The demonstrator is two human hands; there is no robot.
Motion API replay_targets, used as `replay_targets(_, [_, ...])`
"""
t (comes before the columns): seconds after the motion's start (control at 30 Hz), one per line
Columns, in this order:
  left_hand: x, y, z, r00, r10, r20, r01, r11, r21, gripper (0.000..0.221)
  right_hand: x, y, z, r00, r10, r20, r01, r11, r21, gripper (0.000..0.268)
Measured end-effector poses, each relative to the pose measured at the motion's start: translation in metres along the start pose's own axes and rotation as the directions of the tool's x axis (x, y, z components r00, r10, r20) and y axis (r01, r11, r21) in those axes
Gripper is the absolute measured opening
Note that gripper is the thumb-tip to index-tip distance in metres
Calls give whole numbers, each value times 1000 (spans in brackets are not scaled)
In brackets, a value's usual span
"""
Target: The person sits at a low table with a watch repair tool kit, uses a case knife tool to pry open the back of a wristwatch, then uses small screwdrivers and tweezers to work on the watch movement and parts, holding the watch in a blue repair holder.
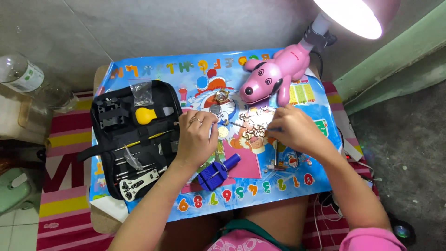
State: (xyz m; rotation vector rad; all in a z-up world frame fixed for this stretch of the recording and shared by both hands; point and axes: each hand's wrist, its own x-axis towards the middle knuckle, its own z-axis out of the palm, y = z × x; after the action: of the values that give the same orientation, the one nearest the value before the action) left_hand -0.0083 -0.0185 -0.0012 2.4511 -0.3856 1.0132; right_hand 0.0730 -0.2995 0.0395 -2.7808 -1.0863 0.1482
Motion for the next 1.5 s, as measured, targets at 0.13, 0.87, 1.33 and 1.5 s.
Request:
replay_targets(0.13, [6, 1, -4, 1000, -20, 9, 20, 1000, -4, 6, 29, -14, -3, 976, 118, 181, -109, 992, -60, 22])
replay_targets(0.87, [-4, 2, -12, 986, 82, 145, -74, 995, -65, 6, 26, -64, -33, 966, 24, 258, -41, 998, 57, 8])
replay_targets(1.33, [-52, 70, -58, 827, -14, 561, -10, 999, 39, 58, 16, -42, -6, 976, -46, 212, -14, 962, 274, 11])
replay_targets(1.5, [-20, 62, -21, 773, 259, 579, -216, 966, -143, 49, 17, -51, -24, 960, -18, 280, -35, 983, 182, 17])
